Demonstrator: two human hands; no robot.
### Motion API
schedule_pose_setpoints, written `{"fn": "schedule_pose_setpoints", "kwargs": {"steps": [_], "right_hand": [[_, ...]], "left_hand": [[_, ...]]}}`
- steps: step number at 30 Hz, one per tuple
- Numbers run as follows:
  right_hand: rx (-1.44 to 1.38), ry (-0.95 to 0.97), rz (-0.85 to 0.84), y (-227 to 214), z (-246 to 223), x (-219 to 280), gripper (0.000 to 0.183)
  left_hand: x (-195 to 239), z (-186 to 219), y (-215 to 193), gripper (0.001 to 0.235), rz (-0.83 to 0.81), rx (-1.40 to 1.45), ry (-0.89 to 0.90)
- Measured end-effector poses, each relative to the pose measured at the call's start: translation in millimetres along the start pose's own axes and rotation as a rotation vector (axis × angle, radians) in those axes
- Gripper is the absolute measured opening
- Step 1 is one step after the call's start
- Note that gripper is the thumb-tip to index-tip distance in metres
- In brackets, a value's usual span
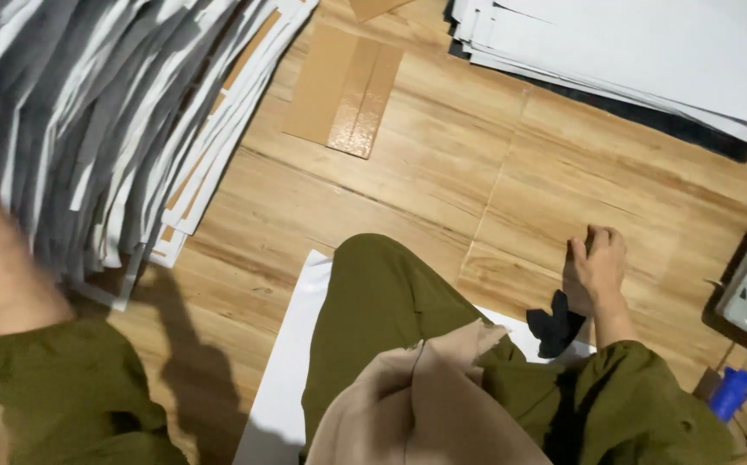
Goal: The person sits on the floor and places several brown paper pieces onto a white sheet, smoothing them down. They then handle a black sheet, wiping it with a cloth before setting it aside. The person repeats the process of placing and smoothing brown paper pieces onto a new white sheet.
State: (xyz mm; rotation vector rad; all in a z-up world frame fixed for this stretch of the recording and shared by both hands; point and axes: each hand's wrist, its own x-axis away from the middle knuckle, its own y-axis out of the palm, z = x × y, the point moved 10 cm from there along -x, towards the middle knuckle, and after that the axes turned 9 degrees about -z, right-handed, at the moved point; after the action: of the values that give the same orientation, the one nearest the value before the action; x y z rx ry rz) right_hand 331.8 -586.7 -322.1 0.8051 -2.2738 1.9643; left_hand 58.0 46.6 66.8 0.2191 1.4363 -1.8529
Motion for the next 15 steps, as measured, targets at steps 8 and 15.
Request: {"fn": "schedule_pose_setpoints", "kwargs": {"steps": [8, 15], "right_hand": [[-0.069, 0.041, 0.436, -41, -39, 46, 0.05], [-0.079, 0.08, 0.444, -61, -47, 42, 0.055]], "left_hand": [[-23, 163, 251, 0.034, -0.26, 0.018, 0.27], [-14, 255, 523, 0.063, -0.533, -0.445, 0.544]]}}
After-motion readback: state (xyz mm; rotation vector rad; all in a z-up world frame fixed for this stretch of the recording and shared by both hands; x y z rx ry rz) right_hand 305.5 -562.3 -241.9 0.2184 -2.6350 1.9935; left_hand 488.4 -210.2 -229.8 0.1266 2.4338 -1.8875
